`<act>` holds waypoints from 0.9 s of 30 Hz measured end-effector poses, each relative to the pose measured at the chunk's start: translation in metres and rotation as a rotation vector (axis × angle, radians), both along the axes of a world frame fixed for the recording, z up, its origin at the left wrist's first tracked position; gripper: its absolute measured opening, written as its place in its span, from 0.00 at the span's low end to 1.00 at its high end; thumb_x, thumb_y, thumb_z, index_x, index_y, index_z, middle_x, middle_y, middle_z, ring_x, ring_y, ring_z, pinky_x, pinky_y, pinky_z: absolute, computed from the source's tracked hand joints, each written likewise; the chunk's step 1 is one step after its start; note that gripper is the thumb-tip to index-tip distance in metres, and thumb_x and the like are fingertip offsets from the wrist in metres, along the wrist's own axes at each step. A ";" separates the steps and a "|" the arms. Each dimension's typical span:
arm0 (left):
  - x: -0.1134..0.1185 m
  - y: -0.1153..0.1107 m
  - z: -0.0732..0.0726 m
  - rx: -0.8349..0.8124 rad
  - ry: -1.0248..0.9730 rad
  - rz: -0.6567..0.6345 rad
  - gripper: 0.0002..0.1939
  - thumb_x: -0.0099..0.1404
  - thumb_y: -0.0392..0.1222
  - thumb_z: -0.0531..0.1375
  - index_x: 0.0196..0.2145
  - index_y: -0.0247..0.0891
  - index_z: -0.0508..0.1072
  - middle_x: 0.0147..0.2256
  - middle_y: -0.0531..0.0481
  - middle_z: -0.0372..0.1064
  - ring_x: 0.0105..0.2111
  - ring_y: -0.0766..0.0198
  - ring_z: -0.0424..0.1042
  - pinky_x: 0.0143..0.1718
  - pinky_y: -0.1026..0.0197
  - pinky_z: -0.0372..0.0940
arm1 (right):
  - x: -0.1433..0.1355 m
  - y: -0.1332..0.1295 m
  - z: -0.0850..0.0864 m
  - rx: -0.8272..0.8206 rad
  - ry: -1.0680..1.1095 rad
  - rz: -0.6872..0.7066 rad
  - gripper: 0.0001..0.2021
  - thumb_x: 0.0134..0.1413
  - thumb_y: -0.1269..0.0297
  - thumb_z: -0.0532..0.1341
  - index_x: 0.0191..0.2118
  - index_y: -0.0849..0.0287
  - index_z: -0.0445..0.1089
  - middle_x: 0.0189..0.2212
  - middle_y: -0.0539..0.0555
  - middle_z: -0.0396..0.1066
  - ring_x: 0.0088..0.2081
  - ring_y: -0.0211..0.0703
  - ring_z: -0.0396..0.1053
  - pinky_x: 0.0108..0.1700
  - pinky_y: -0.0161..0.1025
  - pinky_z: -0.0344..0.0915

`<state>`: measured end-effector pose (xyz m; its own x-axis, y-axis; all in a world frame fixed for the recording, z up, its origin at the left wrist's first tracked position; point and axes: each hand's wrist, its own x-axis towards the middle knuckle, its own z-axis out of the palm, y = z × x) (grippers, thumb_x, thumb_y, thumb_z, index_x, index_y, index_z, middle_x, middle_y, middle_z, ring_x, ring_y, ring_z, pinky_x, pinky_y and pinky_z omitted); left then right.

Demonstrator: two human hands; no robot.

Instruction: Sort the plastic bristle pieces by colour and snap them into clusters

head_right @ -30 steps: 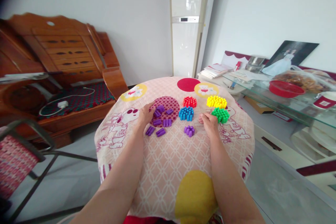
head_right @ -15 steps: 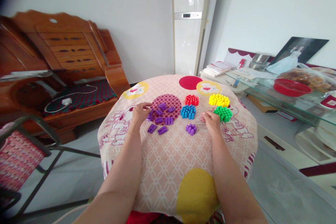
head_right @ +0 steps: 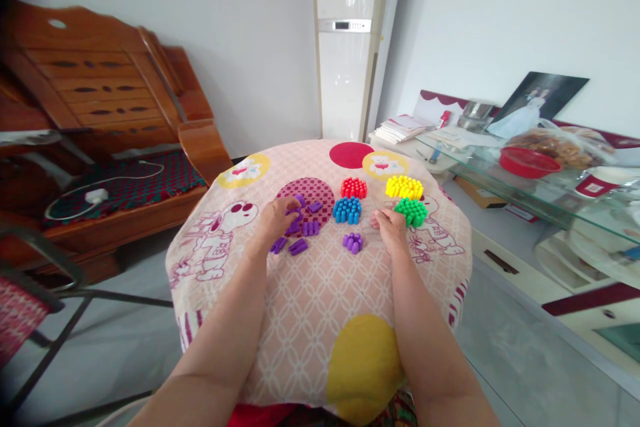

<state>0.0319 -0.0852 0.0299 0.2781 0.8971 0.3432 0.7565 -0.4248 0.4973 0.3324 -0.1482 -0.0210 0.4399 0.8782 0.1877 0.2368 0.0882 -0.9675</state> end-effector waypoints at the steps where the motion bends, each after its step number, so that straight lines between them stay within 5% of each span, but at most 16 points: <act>1: 0.004 -0.002 0.003 -0.002 -0.052 -0.023 0.13 0.57 0.30 0.61 0.40 0.40 0.77 0.38 0.48 0.78 0.40 0.58 0.75 0.47 0.58 0.67 | 0.000 0.000 0.000 0.002 0.005 0.003 0.15 0.46 0.50 0.62 0.29 0.58 0.75 0.23 0.51 0.75 0.26 0.48 0.73 0.31 0.43 0.72; 9: 0.060 -0.029 0.003 -0.087 -0.291 -0.405 0.12 0.59 0.33 0.60 0.40 0.38 0.78 0.37 0.51 0.78 0.35 0.64 0.76 0.42 0.63 0.69 | 0.001 0.001 -0.001 -0.013 0.016 0.008 0.17 0.45 0.48 0.63 0.30 0.59 0.75 0.23 0.52 0.75 0.27 0.47 0.74 0.32 0.44 0.73; 15: 0.082 -0.034 -0.010 -0.103 -0.193 -0.465 0.14 0.60 0.31 0.58 0.42 0.39 0.79 0.41 0.50 0.79 0.38 0.63 0.76 0.44 0.63 0.69 | 0.002 0.003 -0.003 -0.002 0.013 0.010 0.15 0.46 0.50 0.63 0.29 0.58 0.75 0.23 0.52 0.76 0.26 0.49 0.74 0.31 0.44 0.73; 27: 0.082 -0.037 -0.009 -0.085 -0.193 -0.465 0.13 0.65 0.37 0.56 0.43 0.40 0.79 0.40 0.50 0.79 0.38 0.63 0.77 0.44 0.63 0.68 | 0.001 0.002 -0.002 -0.008 0.028 -0.002 0.16 0.45 0.50 0.63 0.30 0.59 0.76 0.23 0.51 0.75 0.27 0.48 0.74 0.33 0.44 0.74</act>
